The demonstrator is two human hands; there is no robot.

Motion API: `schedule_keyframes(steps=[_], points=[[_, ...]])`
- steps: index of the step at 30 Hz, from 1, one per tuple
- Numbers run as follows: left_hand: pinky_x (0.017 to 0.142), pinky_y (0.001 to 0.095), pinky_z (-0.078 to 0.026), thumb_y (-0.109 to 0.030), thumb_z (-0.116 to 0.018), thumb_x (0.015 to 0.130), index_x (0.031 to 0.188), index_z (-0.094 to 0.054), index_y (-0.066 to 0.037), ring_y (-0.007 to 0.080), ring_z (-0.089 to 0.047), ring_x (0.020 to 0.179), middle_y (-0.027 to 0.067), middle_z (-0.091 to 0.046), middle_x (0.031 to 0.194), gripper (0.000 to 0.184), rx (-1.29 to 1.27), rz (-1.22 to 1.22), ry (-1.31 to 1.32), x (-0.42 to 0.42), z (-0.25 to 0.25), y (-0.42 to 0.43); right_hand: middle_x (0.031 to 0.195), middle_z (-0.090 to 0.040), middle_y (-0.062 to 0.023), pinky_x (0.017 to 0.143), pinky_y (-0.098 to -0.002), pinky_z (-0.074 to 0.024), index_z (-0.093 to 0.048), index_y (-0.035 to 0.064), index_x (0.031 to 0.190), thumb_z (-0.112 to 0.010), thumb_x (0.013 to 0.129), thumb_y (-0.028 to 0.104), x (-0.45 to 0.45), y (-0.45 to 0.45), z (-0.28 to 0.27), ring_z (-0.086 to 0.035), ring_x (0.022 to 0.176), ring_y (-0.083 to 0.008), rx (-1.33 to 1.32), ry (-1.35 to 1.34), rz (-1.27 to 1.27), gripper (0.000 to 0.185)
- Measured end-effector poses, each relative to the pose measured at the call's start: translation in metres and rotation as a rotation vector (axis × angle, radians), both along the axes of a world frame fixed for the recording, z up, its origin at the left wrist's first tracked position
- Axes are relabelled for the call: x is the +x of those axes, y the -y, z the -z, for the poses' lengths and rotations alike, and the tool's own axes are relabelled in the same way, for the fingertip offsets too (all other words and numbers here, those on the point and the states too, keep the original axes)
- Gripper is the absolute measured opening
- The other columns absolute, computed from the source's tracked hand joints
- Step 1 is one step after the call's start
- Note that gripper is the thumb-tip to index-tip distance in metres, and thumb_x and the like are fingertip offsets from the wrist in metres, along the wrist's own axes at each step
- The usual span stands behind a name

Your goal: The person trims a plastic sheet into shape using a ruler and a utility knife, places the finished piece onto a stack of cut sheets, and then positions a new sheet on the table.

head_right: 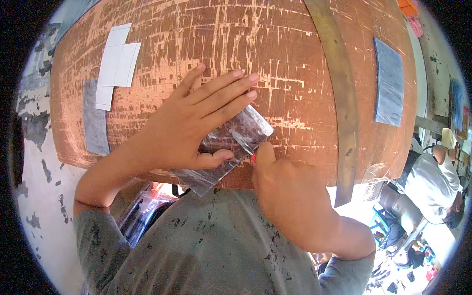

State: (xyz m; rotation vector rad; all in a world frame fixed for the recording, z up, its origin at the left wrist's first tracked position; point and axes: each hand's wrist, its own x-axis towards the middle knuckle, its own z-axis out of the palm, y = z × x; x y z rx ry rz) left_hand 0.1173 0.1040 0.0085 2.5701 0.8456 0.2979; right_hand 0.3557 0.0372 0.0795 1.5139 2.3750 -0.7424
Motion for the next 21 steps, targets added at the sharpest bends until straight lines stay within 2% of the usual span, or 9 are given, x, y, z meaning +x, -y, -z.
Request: schedule_keyframes(steps=[15, 17, 21], points=[[0.132, 0.0616, -0.017, -0.051, -0.072, 0.088, 0.17, -0.038, -0.009, 0.027, -0.031, 0.165, 0.0086, -0.034, 0.179, 0.098, 0.023, -0.01, 0.003, 0.0, 0.0, 0.002, 0.061, -0.067, -0.0168, 0.053, -0.0486, -0.0564, -0.053, 0.0035, 0.102, -0.058, 0.11, 0.023, 0.015, 0.015, -0.001, -0.074, 0.059, -0.0383, -0.02, 0.039, 0.011, 0.022], [0.132, 0.0616, -0.016, -0.051, -0.072, 0.088, 0.17, -0.038, -0.009, 0.0273, -0.031, 0.165, 0.0089, -0.034, 0.179, 0.098, 0.025, -0.011, 0.006, -0.001, 0.0, 0.002, 0.061, -0.067, -0.0162, 0.052, -0.0485, -0.0559, -0.053, 0.0034, 0.102, -0.057, 0.11, 0.023, 0.02, 0.017, -0.003, -0.074, 0.06, -0.0384, -0.091, 0.082, 0.023, 0.022], [0.132, 0.0617, -0.016, -0.05, -0.072, 0.089, 0.17, -0.038, -0.009, 0.0282, -0.031, 0.165, 0.0096, -0.034, 0.179, 0.097, 0.019, -0.005, 0.005, -0.001, 0.0, 0.002, 0.061, -0.067, -0.0164, 0.052, -0.0483, -0.0557, -0.053, 0.0032, 0.101, -0.057, 0.11, 0.023, 0.029, 0.025, 0.005, -0.073, 0.059, -0.0385, 0.031, 0.02, -0.015, 0.022]])
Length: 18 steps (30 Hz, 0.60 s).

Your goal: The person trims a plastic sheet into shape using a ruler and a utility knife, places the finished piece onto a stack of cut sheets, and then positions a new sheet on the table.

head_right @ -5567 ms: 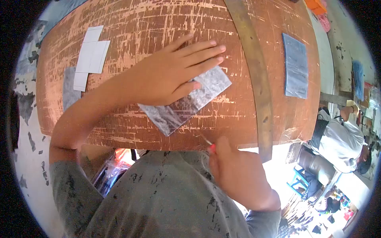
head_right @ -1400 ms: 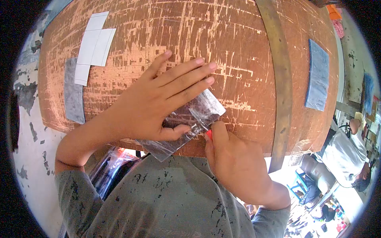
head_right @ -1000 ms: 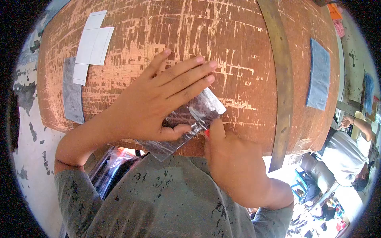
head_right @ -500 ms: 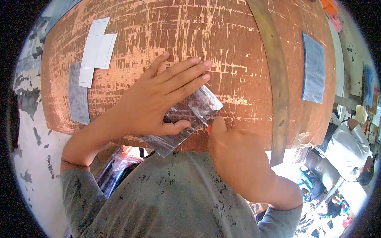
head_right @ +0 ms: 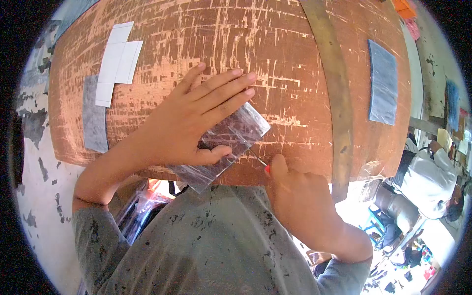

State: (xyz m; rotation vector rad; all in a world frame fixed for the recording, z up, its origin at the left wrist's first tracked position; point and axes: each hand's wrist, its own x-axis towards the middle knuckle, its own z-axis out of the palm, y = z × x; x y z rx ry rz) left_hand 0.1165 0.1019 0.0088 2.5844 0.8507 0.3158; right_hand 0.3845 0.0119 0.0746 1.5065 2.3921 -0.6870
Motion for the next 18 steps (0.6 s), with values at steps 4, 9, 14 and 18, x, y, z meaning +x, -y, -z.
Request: schedule_keyframes(steps=[4, 9, 14, 18], points=[[0.132, 0.0626, -0.017, -0.05, -0.072, 0.089, 0.17, -0.037, -0.009, 0.029, -0.031, 0.165, 0.0097, -0.033, 0.179, 0.097, 0.024, -0.002, 0.002, -0.001, 0.0, 0.0, 0.063, -0.066, -0.0165, 0.055, -0.049, -0.0547, -0.054, 0.0026, 0.102, -0.06, 0.109, 0.023, -0.002, 0.0, -0.002, -0.072, 0.059, -0.0393, -0.021, -0.005, 0.024, 0.022], [0.131, 0.0645, -0.018, -0.049, -0.072, 0.091, 0.171, -0.035, -0.008, 0.0301, -0.031, 0.165, 0.0116, -0.032, 0.179, 0.097, 0.044, 0.005, 0.008, 0.0, -0.001, 0.001, 0.062, -0.066, -0.0156, 0.055, -0.0501, -0.0523, -0.057, 0.0023, 0.104, -0.062, 0.108, 0.023, -0.002, 0.002, -0.002, -0.069, 0.058, -0.0403, -0.005, -0.016, 0.061, 0.022], [0.133, 0.0629, -0.015, -0.053, -0.067, 0.095, 0.17, -0.033, -0.006, 0.0318, -0.03, 0.165, 0.014, -0.03, 0.179, 0.095, 0.078, -0.007, -0.048, -0.002, -0.005, 0.004, 0.064, -0.067, -0.0191, 0.057, -0.0561, -0.0538, -0.052, 0.003, 0.104, -0.052, 0.113, 0.026, 0.007, 0.005, 0.009, -0.071, 0.06, -0.0428, 0.064, -0.087, 0.02, 0.025], [0.135, 0.0615, -0.013, -0.053, -0.06, 0.101, 0.169, -0.033, -0.001, 0.0359, -0.027, 0.165, 0.0187, -0.029, 0.179, 0.09, 0.171, -0.146, -0.15, -0.02, -0.011, -0.003, 0.063, -0.066, -0.0211, 0.056, -0.0578, -0.0526, -0.053, 0.0021, 0.103, -0.052, 0.114, 0.027, 0.005, 0.004, 0.003, -0.07, 0.06, -0.0446, 0.07, -0.142, 0.067, 0.027]])
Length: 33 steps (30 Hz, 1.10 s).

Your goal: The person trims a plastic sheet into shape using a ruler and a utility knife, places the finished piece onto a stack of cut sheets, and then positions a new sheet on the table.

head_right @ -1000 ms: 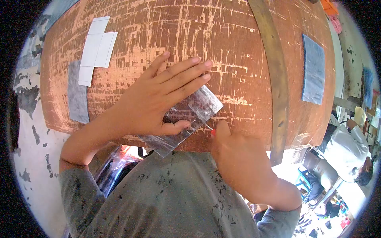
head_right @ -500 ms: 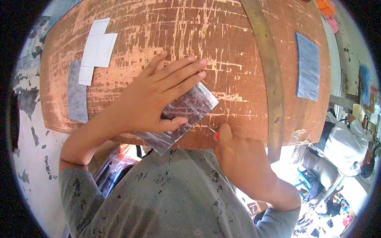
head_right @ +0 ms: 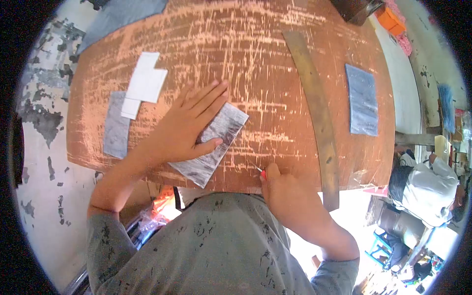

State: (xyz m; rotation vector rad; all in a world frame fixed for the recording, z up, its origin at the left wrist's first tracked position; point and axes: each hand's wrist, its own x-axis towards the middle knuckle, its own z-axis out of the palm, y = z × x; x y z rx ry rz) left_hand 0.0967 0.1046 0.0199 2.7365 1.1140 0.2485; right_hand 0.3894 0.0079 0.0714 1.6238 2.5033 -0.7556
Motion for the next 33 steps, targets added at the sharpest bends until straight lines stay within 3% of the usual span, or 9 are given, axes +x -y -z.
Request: schedule_keyframes(steps=[2, 6, 11, 16, 17, 19, 26, 29, 33], points=[[0.134, 0.062, -0.013, -0.051, -0.059, 0.104, 0.169, -0.032, 0.0, 0.0391, -0.026, 0.166, 0.0211, -0.029, 0.178, 0.087, 0.045, -0.024, -0.008, -0.001, -0.002, 0.002, 0.08, -0.072, -0.0257, 0.07, -0.0598, -0.054, -0.06, 0.0022, 0.109, -0.056, 0.111, 0.029, -0.002, -0.004, -0.014, -0.071, 0.075, -0.0488, -0.181, 0.045, 0.085, 0.028], [0.133, 0.0614, -0.02, -0.044, -0.061, 0.107, 0.168, -0.033, 0.0, 0.0416, -0.028, 0.164, 0.022, -0.031, 0.176, 0.081, 0.026, -0.149, 0.099, 0.008, 0.001, 0.006, 0.079, -0.071, -0.0257, 0.069, -0.0607, -0.0521, -0.06, 0.0028, 0.108, -0.059, 0.11, 0.03, 0.003, 0.004, -0.041, -0.07, 0.073, -0.0499, -0.083, 0.056, 0.09, 0.027], [0.129, 0.0543, -0.032, -0.022, -0.071, 0.103, 0.147, -0.062, -0.004, 0.0409, -0.042, 0.155, 0.0185, -0.049, 0.165, 0.049, -0.016, -0.321, 0.385, 0.025, 0.007, 0.006, 0.078, -0.071, -0.0239, 0.067, -0.0574, -0.0495, -0.063, 0.0036, 0.102, -0.067, 0.107, 0.028, 0.013, 0.01, -0.036, -0.069, 0.073, -0.0476, 0.09, -0.096, 0.267, 0.026], [0.125, 0.0474, -0.039, -0.015, -0.075, 0.101, 0.141, -0.066, -0.004, 0.037, -0.049, 0.151, 0.0169, -0.054, 0.161, 0.043, -0.094, -0.348, 0.586, 0.026, -0.036, 0.023, 0.08, -0.07, -0.0249, 0.068, -0.0554, -0.0504, -0.067, 0.002, 0.102, -0.069, 0.106, 0.029, 0.016, 0.023, -0.025, -0.068, 0.076, -0.0479, 0.148, -0.319, 0.379, 0.028], [0.125, 0.0478, -0.039, -0.015, -0.075, 0.1, 0.142, -0.065, -0.004, 0.0374, -0.051, 0.149, 0.0178, -0.055, 0.16, 0.044, -0.134, -0.33, 0.643, 0.024, -0.051, 0.031, 0.076, -0.071, -0.0192, 0.064, -0.0484, -0.052, -0.068, 0.0024, 0.103, -0.067, 0.108, 0.029, 0.016, 0.025, -0.027, -0.072, 0.073, -0.0382, 0.156, -0.363, 0.389, 0.027], [0.124, 0.0481, -0.04, -0.015, -0.075, 0.1, 0.143, -0.064, -0.004, 0.0378, -0.052, 0.148, 0.0188, -0.056, 0.159, 0.046, -0.173, -0.317, 0.698, 0.023, -0.073, 0.052, 0.077, -0.07, -0.0161, 0.065, -0.0487, -0.053, -0.067, 0.0034, 0.108, -0.067, 0.11, 0.03, 0.019, 0.034, -0.012, -0.072, 0.072, -0.0368, 0.029, -0.539, 0.458, 0.027], [0.128, 0.0576, -0.032, -0.044, -0.062, 0.106, 0.144, -0.066, -0.011, 0.0391, -0.053, 0.149, 0.0204, -0.058, 0.158, 0.05, 0.302, -0.179, 0.812, 0.056, -0.053, 0.109, 0.099, -0.068, -0.0019, 0.065, -0.0303, -0.0549, -0.061, 0.0079, 0.131, -0.054, 0.118, 0.027, -0.022, 0.034, 0.019, -0.069, 0.076, -0.0152, -0.787, -1.344, 0.496, 0.024], [0.13, 0.0586, -0.026, -0.056, -0.055, 0.108, 0.148, -0.064, -0.013, 0.0381, -0.052, 0.151, 0.02, -0.057, 0.16, 0.06, 0.375, -0.13, 0.778, 0.068, -0.043, 0.112, 0.113, -0.069, -0.0064, 0.066, -0.0323, -0.0579, -0.054, 0.0087, 0.14, -0.055, 0.117, 0.024, -0.042, 0.041, 0.042, -0.07, 0.085, -0.0182, -0.901, -1.449, 0.498, 0.028], [0.132, 0.0616, -0.019, -0.065, -0.051, 0.107, 0.155, -0.058, -0.013, 0.039, -0.045, 0.156, 0.0212, -0.047, 0.168, 0.072, 0.24, -0.059, 0.62, 0.054, -0.035, 0.109, 0.129, -0.066, -0.0123, 0.099, -0.0448, -0.0579, -0.05, 0.0088, 0.142, -0.052, 0.118, 0.024, -0.036, 0.037, 0.023, -0.069, 0.117, -0.027, -0.995, -1.562, 0.571, 0.029]])
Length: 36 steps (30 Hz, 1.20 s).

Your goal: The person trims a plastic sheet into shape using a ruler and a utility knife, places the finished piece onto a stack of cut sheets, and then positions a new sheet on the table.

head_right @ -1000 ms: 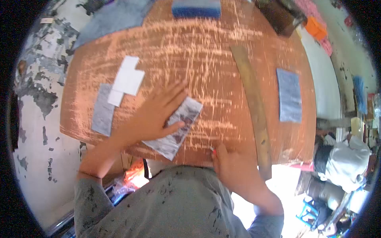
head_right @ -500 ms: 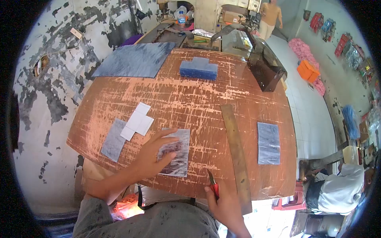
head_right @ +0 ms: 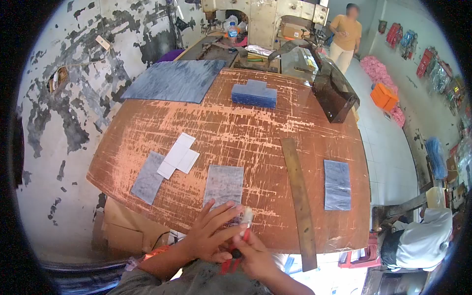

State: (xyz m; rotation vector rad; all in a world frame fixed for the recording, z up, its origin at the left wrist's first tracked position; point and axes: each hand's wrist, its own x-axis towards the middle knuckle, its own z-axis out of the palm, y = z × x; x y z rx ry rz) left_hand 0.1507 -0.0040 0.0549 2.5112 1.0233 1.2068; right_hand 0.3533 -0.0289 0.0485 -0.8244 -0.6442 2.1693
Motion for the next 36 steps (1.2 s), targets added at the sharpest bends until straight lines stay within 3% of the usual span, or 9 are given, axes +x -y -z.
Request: schedule_keyframes(steps=[5, 14, 17, 20, 23, 25, 29, 32, 36], points=[[0.131, 0.0646, -0.017, -0.068, -0.05, 0.106, 0.159, -0.056, -0.016, 0.0402, -0.04, 0.16, 0.0195, -0.038, 0.174, 0.074, -0.108, -0.129, 0.03, -0.011, 0.015, 0.003, 0.142, -0.063, -0.0214, 0.125, -0.0568, -0.0419, -0.052, 0.0071, 0.13, -0.046, 0.119, 0.025, 0.007, -0.02, -0.025, -0.048, 0.154, -0.038, 0.18, -0.151, 0.085, 0.022], [0.132, 0.0655, -0.009, -0.076, -0.039, 0.106, 0.165, -0.047, -0.015, 0.0456, -0.033, 0.162, 0.0262, -0.036, 0.174, 0.085, -0.076, 0.138, -0.066, 0.008, 0.031, 0.011, 0.165, -0.05, -0.0178, 0.112, -0.0581, -0.0528, -0.049, 0.0099, 0.152, -0.052, 0.116, 0.025, 0.023, 0.0, -0.003, -0.061, 0.141, -0.0371, -0.035, -0.025, 0.151, 0.04], [0.132, 0.0644, -0.006, -0.076, -0.04, 0.106, 0.164, -0.05, -0.017, 0.0401, -0.034, 0.163, 0.0198, -0.038, 0.175, 0.083, -0.063, 0.032, 0.076, 0.004, 0.058, 0.014, 0.135, -0.065, -0.0166, 0.115, -0.0594, -0.051, -0.053, 0.0095, 0.144, -0.049, 0.117, 0.022, 0.02, -0.015, -0.018, -0.066, 0.129, -0.0325, 0.003, -0.15, 0.174, 0.03], [0.133, 0.0642, -0.004, -0.076, -0.041, 0.106, 0.166, -0.048, -0.018, 0.0385, -0.032, 0.164, 0.0185, -0.036, 0.176, 0.084, 0.07, -0.025, 0.325, 0.01, 0.043, 0.016, 0.143, -0.064, -0.0129, 0.115, -0.0531, -0.0506, -0.054, 0.009, 0.144, -0.05, 0.118, 0.022, 0.008, 0.004, 0.024, -0.065, 0.131, -0.0298, -0.058, -0.117, 0.029, 0.03], [0.131, 0.0672, -0.003, -0.079, -0.042, 0.104, 0.172, -0.034, -0.016, 0.0463, -0.025, 0.165, 0.0281, -0.027, 0.177, 0.093, 0.129, 0.085, -0.019, 0.002, 0.033, 0.011, 0.144, -0.064, -0.0117, 0.109, -0.0471, -0.0533, -0.056, 0.009, 0.142, -0.051, 0.117, 0.024, 0.0, 0.013, 0.019, -0.065, 0.129, -0.0271, -0.012, 0.115, -0.011, 0.029], [0.131, 0.0679, -0.003, -0.08, -0.041, 0.103, 0.172, -0.034, -0.018, 0.0476, -0.025, 0.164, 0.0289, -0.027, 0.177, 0.094, 0.066, 0.034, -0.157, -0.007, 0.049, 0.007, 0.139, -0.063, -0.0216, 0.117, -0.0638, -0.0485, -0.054, 0.0107, 0.138, -0.054, 0.116, 0.025, 0.015, 0.002, 0.003, -0.065, 0.132, -0.0386, -0.039, 0.053, 0.085, 0.026], [0.132, 0.0661, -0.001, -0.081, -0.044, 0.102, 0.17, -0.041, -0.02, 0.0403, -0.028, 0.165, 0.0188, -0.033, 0.178, 0.091, -0.036, -0.15, 0.189, -0.008, 0.07, 0.009, 0.144, -0.06, -0.0296, 0.124, -0.0657, -0.041, -0.056, 0.0096, 0.124, -0.052, 0.116, 0.029, 0.016, -0.018, -0.015, -0.054, 0.144, -0.0515, 0.04, -0.171, 0.125, 0.021], [0.132, 0.066, -0.002, -0.08, -0.045, 0.101, 0.17, -0.041, -0.02, 0.0384, -0.029, 0.165, 0.0171, -0.033, 0.178, 0.091, 0.184, -0.104, 0.394, 0.004, 0.054, 0.011, 0.143, -0.063, -0.0233, 0.119, -0.0583, -0.0472, -0.055, 0.009, 0.136, -0.052, 0.117, 0.026, -0.01, -0.008, -0.004, -0.059, 0.141, -0.039, -0.048, -0.034, 0.067, 0.026], [0.131, 0.0677, -0.004, -0.082, -0.042, 0.101, 0.173, -0.033, -0.017, 0.0478, -0.027, 0.164, 0.0286, -0.03, 0.176, 0.096, 0.102, 0.067, -0.107, -0.003, 0.043, 0.005, 0.142, -0.064, -0.0185, 0.114, -0.0519, -0.0521, -0.053, 0.0082, 0.142, -0.052, 0.116, 0.023, -0.001, 0.0, 0.002, -0.062, 0.136, -0.0297, -0.11, 0.052, 0.032, 0.03]])
